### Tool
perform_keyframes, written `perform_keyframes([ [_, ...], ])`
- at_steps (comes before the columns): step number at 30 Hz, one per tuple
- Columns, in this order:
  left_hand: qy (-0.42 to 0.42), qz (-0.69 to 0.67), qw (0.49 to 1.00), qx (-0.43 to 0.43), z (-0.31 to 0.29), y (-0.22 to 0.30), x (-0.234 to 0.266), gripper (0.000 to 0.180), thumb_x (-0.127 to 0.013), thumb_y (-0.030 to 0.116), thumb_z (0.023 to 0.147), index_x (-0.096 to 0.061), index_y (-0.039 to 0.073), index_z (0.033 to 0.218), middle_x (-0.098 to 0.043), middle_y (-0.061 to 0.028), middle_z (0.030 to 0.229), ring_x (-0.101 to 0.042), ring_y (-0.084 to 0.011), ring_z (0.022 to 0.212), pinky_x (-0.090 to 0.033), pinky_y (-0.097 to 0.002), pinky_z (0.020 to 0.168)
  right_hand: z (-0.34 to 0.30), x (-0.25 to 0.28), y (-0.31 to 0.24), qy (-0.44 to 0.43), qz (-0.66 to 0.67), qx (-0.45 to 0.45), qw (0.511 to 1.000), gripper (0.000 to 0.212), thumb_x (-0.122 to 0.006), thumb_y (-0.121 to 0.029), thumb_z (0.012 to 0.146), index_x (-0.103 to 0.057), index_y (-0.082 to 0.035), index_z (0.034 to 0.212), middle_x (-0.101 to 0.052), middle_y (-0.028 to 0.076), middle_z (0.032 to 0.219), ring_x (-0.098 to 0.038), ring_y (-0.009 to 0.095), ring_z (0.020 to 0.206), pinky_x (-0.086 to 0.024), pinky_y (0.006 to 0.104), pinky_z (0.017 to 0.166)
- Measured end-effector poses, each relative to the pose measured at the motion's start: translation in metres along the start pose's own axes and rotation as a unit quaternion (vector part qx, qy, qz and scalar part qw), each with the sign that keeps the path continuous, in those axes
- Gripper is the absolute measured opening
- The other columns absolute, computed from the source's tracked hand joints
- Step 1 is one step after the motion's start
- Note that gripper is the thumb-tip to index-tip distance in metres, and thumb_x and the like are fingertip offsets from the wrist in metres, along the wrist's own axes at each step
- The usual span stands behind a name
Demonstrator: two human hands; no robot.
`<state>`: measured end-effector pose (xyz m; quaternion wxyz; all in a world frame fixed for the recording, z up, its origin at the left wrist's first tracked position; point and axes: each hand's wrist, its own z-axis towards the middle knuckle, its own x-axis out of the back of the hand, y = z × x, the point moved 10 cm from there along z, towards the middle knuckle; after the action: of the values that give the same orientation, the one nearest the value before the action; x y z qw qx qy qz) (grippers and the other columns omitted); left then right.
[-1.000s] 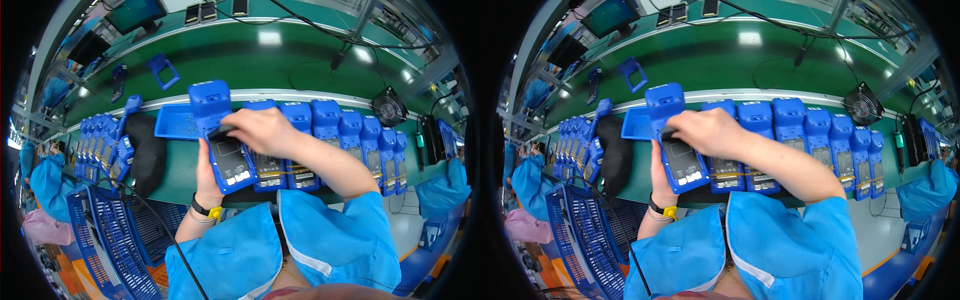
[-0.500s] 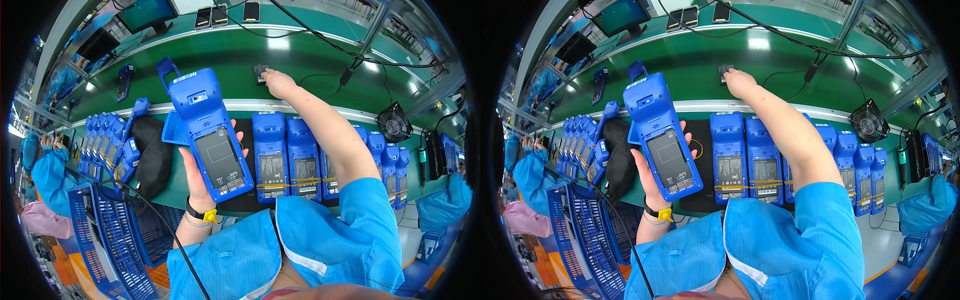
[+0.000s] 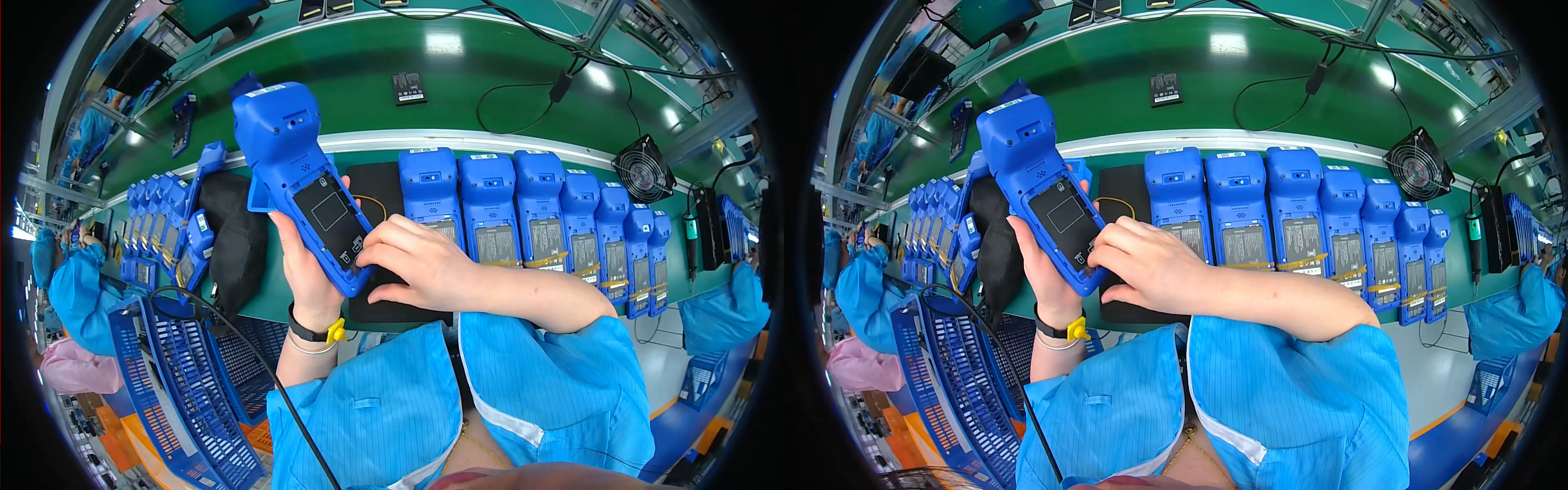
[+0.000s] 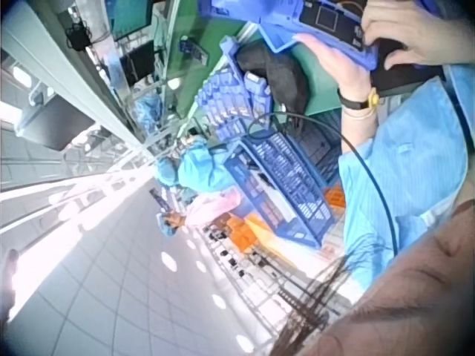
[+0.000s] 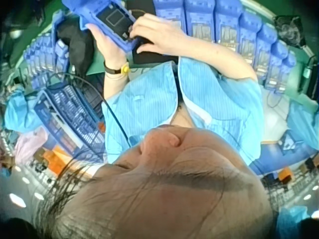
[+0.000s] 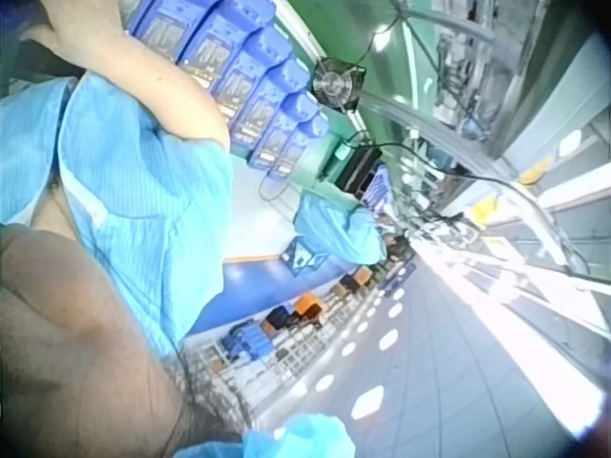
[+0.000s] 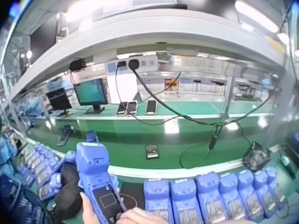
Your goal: The person assembles handheld electronic devices by hand, attaching plastic casings and battery components.
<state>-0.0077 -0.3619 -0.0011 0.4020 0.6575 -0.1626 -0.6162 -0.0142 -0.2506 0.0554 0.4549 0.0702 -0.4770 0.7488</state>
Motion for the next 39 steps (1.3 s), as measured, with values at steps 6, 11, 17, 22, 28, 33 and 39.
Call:
perform_keyframes([
  [6,0.068,-0.01,0.998,-0.017,-0.015,0.003,0.013,0.068,-0.024,0.06,0.093,-0.037,0.008,0.134,-0.053,-0.0119,0.124,-0.058,-0.0209,0.1,-0.05,-0.0326,0.084,-0.003,-0.016,-0.013,-0.003,-0.031,0.034,0.999,0.035,-0.075,-0.017,0.064,-0.053,-0.006,0.089,-0.05,0.007,0.088,-0.053,0.025,0.084,-0.047,0.0347,0.069],
  [11,0.012,0.003,1.0,0.005,-0.021,0.002,-0.005,0.07,-0.024,0.062,0.092,-0.038,0.007,0.134,-0.054,-0.0129,0.122,-0.059,-0.0205,0.098,-0.05,-0.032,0.082,-0.011,-0.021,-0.036,-0.003,-0.087,0.142,0.986,0.023,-0.067,-0.013,0.07,-0.051,-0.006,0.085,-0.048,0.007,0.084,-0.053,0.024,0.079,-0.046,0.0337,0.066],
  [17,0.009,-0.015,0.999,0.028,-0.026,-0.001,0.0,0.072,-0.024,0.062,0.092,-0.037,0.005,0.134,-0.053,-0.0149,0.122,-0.058,-0.0223,0.101,-0.05,-0.0336,0.085,-0.011,-0.015,-0.046,-0.035,-0.03,0.163,0.986,0.019,-0.064,-0.012,0.073,-0.05,-0.004,0.085,-0.048,0.008,0.082,-0.053,0.024,0.077,-0.046,0.0341,0.065],
  [22,0.009,-0.067,0.997,0.04,-0.029,0.001,-0.007,0.068,-0.026,0.059,0.093,-0.039,0.005,0.133,-0.054,-0.0152,0.122,-0.058,-0.0241,0.104,-0.049,-0.0368,0.088,-0.011,0.0,-0.058,-0.028,-0.059,0.184,0.981,0.021,-0.064,-0.013,0.073,-0.052,-0.004,0.088,-0.051,0.008,0.084,-0.054,0.024,0.077,-0.046,0.0346,0.065],
  [28,0.021,-0.055,0.998,-0.004,-0.027,0.012,-0.005,0.058,-0.029,0.051,0.096,-0.045,0.003,0.124,-0.059,-0.0129,0.111,-0.061,-0.0229,0.097,-0.05,-0.0353,0.084,-0.009,0.013,-0.058,-0.027,-0.094,0.19,0.977,0.022,-0.063,-0.012,0.073,-0.054,-0.003,0.091,-0.053,0.009,0.088,-0.054,0.024,0.078,-0.044,0.0341,0.065],
  [33,0.049,0.019,0.996,-0.07,-0.03,0.021,0.004,0.048,-0.034,0.041,0.098,-0.034,0.006,0.13,-0.056,-0.012,0.112,-0.06,-0.0223,0.096,-0.05,-0.0349,0.084,-0.017,0.012,-0.052,-0.029,-0.127,0.207,0.97,0.024,-0.062,-0.012,0.072,-0.055,-0.003,0.094,-0.055,0.008,0.091,-0.055,0.023,0.078,-0.043,0.0329,0.064],
  [39,0.048,0.045,0.993,-0.099,-0.033,0.026,-0.004,0.05,-0.037,0.038,0.097,-0.027,0.007,0.135,-0.051,-0.0122,0.117,-0.057,-0.0218,0.101,-0.049,-0.0353,0.086,-0.021,0.018,-0.057,0.002,-0.151,0.239,0.959,0.027,-0.063,-0.012,0.071,-0.055,-0.003,0.095,-0.056,0.008,0.092,-0.056,0.021,0.079,-0.043,0.0318,0.062],
])
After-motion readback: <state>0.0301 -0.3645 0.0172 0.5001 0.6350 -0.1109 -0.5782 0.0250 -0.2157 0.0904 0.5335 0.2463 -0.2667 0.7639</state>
